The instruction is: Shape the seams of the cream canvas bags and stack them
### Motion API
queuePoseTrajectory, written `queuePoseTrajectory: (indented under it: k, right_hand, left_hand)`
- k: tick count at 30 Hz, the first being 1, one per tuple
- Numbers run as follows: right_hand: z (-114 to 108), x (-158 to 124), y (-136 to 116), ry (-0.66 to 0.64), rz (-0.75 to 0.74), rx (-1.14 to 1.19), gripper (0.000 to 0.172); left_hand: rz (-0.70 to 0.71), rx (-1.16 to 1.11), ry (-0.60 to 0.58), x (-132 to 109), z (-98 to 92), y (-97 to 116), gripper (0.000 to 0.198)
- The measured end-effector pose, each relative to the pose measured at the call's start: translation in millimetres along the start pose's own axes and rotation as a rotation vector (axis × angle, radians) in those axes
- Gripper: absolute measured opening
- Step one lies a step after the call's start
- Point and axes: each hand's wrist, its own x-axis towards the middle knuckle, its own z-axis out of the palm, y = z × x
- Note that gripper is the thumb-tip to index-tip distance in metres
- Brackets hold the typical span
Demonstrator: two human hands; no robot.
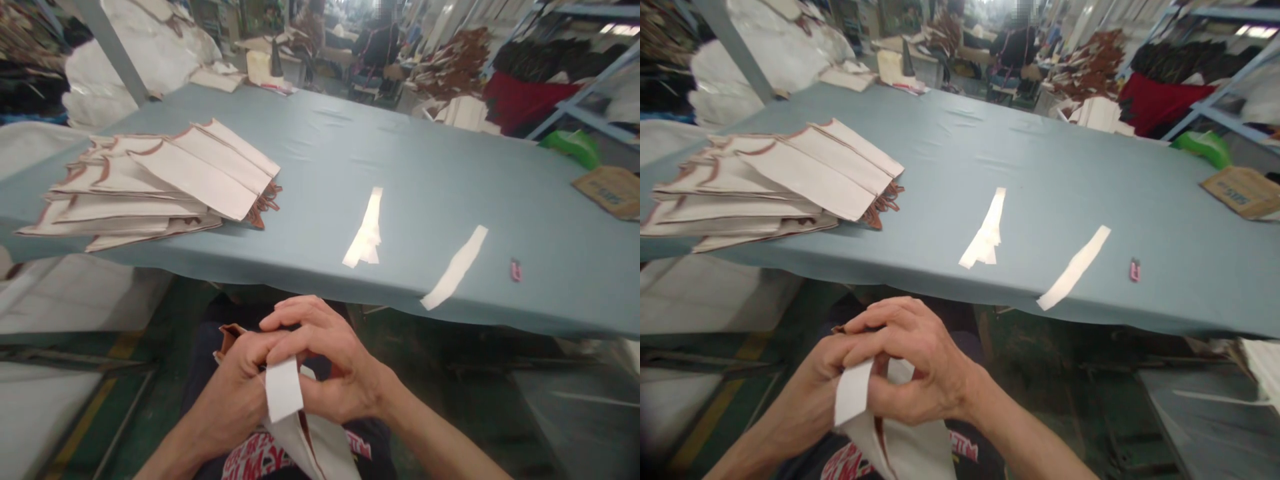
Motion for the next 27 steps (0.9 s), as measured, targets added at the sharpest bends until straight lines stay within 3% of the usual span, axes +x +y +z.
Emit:
queuePoseTrajectory:
  k: [3, 6, 8, 10, 12, 17, 21, 27]
  right_hand:
    - [10.6, -2.4, -1.0, 0.119, 0.095, 0.124, 0.012]
    - [24.2, -7.4, 2.4, 0.354, 0.401, 0.335, 0.024]
    - [31.0, -12.2, 10.0, 0.539, 0.577, 0.488, 0.033]
    - [36.0, -19.1, 20.4, 0.705, 0.627, 0.605, 0.042]
    - [42.3, -29.2, 29.8, 0.782, 0.645, 0.628, 0.049]
    - [76.2, -62.6, 35.2, 0.626, 0.866, 0.458, 0.06]
    - [98.9, -77.7, 32.9, 0.551, 0.946, 0.431, 0.062]
    - [100.1, -78.1, 29.8, 0.465, 0.954, 0.428, 0.061]
  left_hand:
    - [-0.036, 0.119, 0.067, -1.7, 2.4, -4.7, 0.032]
    - [-0.115, 0.172, 0.166, -11.1, 2.0, -16.7, 0.037]
    - [-0.14, 0.079, 0.255, -20.1, 0.3, -25.3, 0.037]
    - [-0.177, -0.101, 0.34, -28.7, -1.2, -31.8, 0.051]
    - [-0.232, -0.225, 0.389, -35.4, -1.2, -34.9, 0.062]
    - [-0.363, -0.106, 0.547, -44.3, 3.9, -32.4, 0.048]
    - [-0.512, -0.111, 0.533, -57.3, -1.9, -38.8, 0.047]
    - [-0.607, -0.097, 0.468, -86.3, -25.1, -63.4, 0.056]
